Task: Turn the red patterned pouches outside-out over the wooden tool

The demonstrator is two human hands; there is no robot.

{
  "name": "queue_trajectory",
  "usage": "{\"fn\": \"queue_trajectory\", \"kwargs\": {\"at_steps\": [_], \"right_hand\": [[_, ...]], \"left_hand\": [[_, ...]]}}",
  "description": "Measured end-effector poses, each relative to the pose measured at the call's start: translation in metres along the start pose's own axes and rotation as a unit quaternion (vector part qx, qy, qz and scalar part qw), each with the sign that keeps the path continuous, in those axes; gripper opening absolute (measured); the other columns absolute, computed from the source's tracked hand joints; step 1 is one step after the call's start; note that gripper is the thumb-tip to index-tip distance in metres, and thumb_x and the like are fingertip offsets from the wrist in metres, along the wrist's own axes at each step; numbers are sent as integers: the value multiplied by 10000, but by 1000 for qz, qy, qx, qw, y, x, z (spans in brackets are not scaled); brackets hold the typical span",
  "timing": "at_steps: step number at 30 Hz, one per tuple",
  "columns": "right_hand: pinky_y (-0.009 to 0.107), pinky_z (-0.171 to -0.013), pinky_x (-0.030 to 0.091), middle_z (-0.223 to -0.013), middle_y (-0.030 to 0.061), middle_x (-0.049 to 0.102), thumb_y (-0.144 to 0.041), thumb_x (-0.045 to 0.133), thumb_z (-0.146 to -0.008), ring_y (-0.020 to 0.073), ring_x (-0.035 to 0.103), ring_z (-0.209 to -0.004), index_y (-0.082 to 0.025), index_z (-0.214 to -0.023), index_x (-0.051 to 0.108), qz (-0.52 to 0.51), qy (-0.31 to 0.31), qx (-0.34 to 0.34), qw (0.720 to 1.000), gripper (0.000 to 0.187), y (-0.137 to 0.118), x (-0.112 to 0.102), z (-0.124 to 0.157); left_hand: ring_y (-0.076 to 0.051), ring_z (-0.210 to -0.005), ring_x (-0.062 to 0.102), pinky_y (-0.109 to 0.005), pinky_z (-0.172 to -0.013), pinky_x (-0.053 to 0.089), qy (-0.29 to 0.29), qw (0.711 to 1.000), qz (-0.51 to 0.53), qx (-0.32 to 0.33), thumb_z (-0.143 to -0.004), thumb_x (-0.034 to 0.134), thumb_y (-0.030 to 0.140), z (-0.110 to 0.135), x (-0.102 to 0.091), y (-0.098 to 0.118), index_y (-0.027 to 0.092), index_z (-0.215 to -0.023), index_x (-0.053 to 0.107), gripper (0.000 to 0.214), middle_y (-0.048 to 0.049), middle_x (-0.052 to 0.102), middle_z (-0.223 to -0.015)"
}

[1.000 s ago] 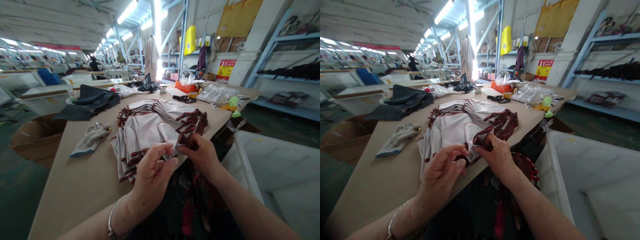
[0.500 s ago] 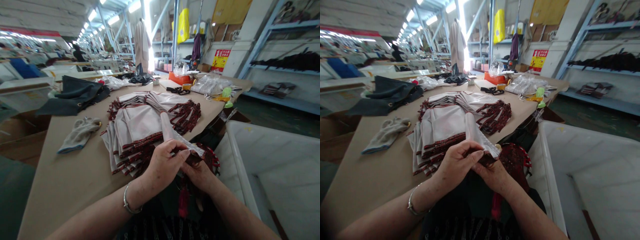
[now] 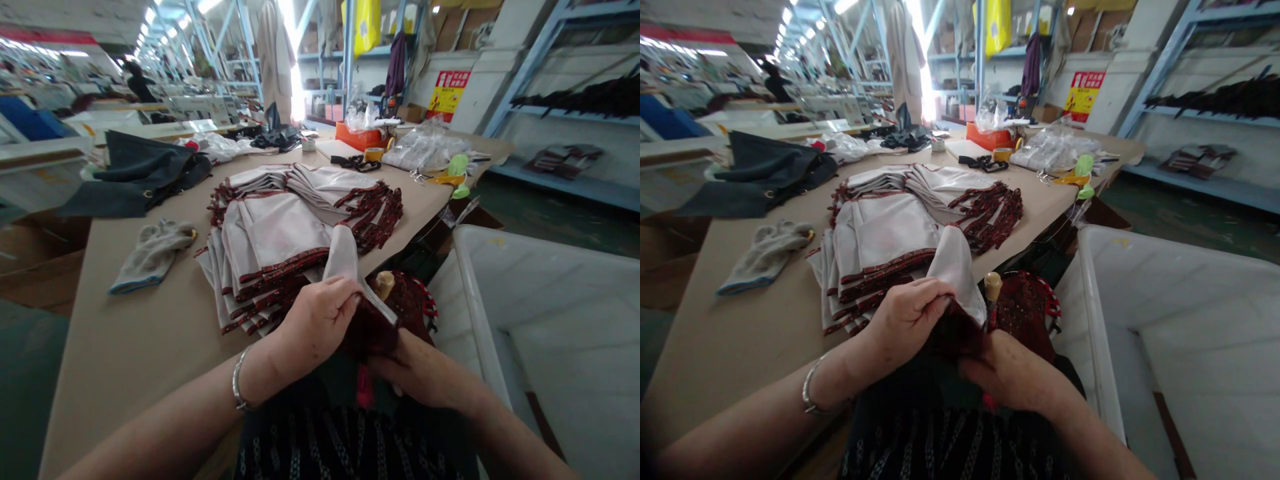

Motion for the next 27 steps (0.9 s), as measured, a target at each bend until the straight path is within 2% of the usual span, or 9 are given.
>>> {"fn": "queue_trajectory", "kwargs": {"at_steps": [2,6,9,12,17,21,24,25,27], "right_hand": [[242,-583,511,-646,-22,650,-286,566,-870,130,599,-570,-231,-770,672,50,-6,28,998,156,2,-15,15],[351,-779,549,-1037,61,669,-372,670,-769,228,638,-894,-244,-1125,588,200,161,-7,966,387,-41,-61,23],[428,-955,495,-1208,97,607,-245,597,-797,256,582,-1074,-201,-1304,475,313,91,-1,945,524,-53,-35,6],[424,-918,508,-1233,126,591,-152,468,-848,252,589,-1085,-139,-1361,413,364,46,51,929,516,-30,-17,-2],[351,-692,503,-932,77,698,-83,425,-838,248,684,-840,-173,-1048,609,406,-37,179,895,294,28,-14,6],[326,-685,459,-907,46,711,-122,404,-889,234,686,-843,-216,-1013,624,398,18,222,890,270,40,-33,20],[321,-682,443,-930,65,703,-80,402,-864,241,679,-856,-197,-962,636,425,3,235,874,280,62,-20,28],[318,-665,437,-912,79,705,-65,390,-860,245,683,-837,-183,-942,642,430,-18,245,869,290,74,-10,31],[306,-637,426,-884,106,713,-40,364,-860,247,694,-810,-159,-930,655,421,-62,263,866,321,103,18,38]], "left_hand": [[-153,-719,621,-269,-657,478,-24,999,-39,10,-911,429,126,3,7,3,161,-894,638,213,-40,662,-794],[-162,-678,609,-272,-602,484,-124,986,-90,63,-913,435,157,9,36,21,145,-884,613,181,-52,657,-819],[-156,-728,607,-264,-636,502,-128,984,-83,88,-914,447,159,11,45,30,140,-933,579,135,-62,656,-914],[-151,-700,589,-268,-645,499,-124,984,-100,77,-929,398,149,14,48,28,149,-899,566,170,-40,636,-832],[-162,-680,577,-276,-622,478,-186,970,-152,41,-888,411,108,39,69,13,176,-908,571,175,-35,624,-807],[-212,-777,609,-320,-672,481,-195,963,-166,-80,-806,464,80,59,89,-36,194,-921,593,207,-65,647,-910],[-201,-729,611,-311,-662,470,-161,954,-7,-251,-730,486,62,70,104,-84,179,-779,593,166,-45,635,-768],[-191,-702,607,-297,-634,465,-130,933,90,-324,-720,485,62,76,110,-98,178,-758,586,159,-33,618,-720],[-161,-659,596,-259,-571,457,-40,834,310,-454,-722,485,65,88,126,-116,177,-778,580,157,-13,597,-692]]}}
Point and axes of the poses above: each hand's wrist, its own z-axis away from the middle knuckle, its own x-axis out of the palm, y = z × x, the point moved 10 cm from there along -z, towards the middle knuckle
